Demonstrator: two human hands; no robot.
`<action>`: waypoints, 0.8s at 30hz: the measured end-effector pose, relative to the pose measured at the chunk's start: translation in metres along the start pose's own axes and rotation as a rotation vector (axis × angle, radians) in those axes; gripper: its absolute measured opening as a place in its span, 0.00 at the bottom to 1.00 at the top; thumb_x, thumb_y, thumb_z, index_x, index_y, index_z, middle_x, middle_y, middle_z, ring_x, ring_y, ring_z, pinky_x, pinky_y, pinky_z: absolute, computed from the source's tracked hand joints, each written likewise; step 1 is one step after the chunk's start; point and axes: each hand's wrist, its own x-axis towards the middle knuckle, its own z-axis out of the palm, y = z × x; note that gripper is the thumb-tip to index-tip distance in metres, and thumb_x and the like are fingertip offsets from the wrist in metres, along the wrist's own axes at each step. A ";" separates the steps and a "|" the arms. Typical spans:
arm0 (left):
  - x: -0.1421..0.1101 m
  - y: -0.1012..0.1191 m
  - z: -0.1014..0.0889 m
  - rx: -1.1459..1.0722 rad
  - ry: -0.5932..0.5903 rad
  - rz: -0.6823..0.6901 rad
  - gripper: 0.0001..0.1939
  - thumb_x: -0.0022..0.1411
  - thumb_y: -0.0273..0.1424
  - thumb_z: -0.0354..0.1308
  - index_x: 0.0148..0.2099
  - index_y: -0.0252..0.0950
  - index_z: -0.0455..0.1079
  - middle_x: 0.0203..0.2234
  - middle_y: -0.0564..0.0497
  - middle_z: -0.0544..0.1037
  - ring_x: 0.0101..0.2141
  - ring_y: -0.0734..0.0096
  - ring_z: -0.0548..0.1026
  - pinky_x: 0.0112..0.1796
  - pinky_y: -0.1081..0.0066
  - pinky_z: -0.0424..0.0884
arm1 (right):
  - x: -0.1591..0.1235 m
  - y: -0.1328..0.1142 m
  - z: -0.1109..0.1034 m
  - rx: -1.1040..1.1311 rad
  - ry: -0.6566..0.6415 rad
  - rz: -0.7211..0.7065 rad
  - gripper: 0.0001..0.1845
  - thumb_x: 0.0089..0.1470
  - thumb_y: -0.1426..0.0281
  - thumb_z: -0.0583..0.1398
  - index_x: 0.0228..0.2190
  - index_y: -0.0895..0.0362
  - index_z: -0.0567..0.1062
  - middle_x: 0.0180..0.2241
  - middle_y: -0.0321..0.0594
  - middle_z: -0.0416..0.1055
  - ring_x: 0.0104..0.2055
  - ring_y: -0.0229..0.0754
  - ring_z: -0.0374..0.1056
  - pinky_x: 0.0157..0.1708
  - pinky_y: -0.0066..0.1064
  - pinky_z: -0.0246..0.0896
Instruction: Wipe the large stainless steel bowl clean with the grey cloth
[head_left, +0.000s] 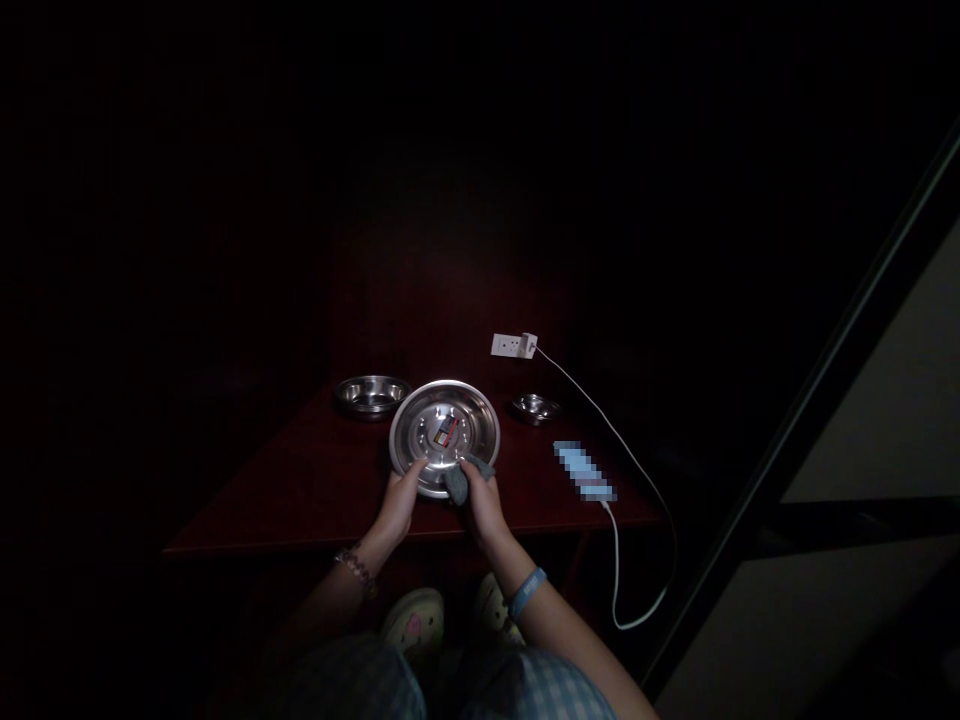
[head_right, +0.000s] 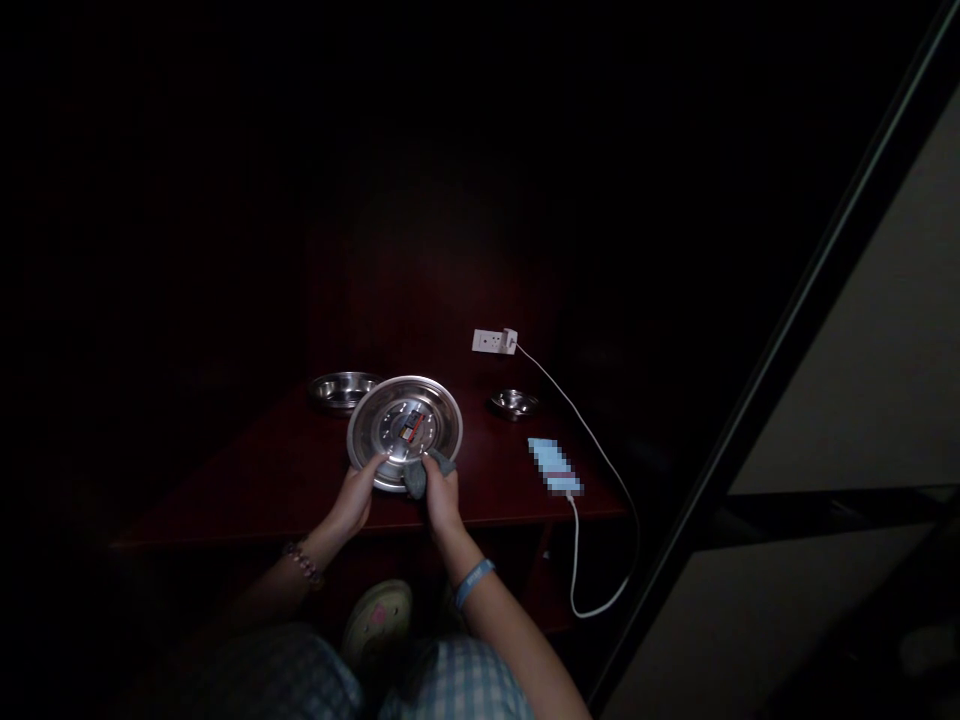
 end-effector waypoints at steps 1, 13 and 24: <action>0.000 0.001 0.000 0.001 -0.004 0.001 0.14 0.46 0.29 0.66 0.38 0.33 0.76 0.36 0.45 0.82 0.48 0.56 0.78 0.57 0.54 0.65 | 0.000 0.000 0.000 -0.008 0.007 -0.006 0.16 0.45 0.60 0.64 0.34 0.57 0.78 0.37 0.41 0.80 0.40 0.47 0.74 0.39 0.33 0.69; 0.000 0.003 0.000 0.022 -0.044 0.011 0.17 0.47 0.29 0.66 0.42 0.34 0.76 0.39 0.45 0.82 0.47 0.59 0.78 0.56 0.56 0.66 | -0.005 0.000 0.002 -0.074 0.028 -0.032 0.12 0.45 0.61 0.62 0.29 0.57 0.78 0.31 0.37 0.79 0.37 0.44 0.73 0.40 0.32 0.68; 0.002 -0.002 -0.002 0.035 0.004 -0.014 0.17 0.48 0.29 0.66 0.43 0.31 0.76 0.37 0.44 0.83 0.45 0.60 0.79 0.57 0.56 0.65 | -0.008 -0.007 0.002 -0.074 0.042 -0.047 0.13 0.44 0.62 0.63 0.30 0.57 0.80 0.34 0.38 0.81 0.41 0.46 0.74 0.45 0.34 0.66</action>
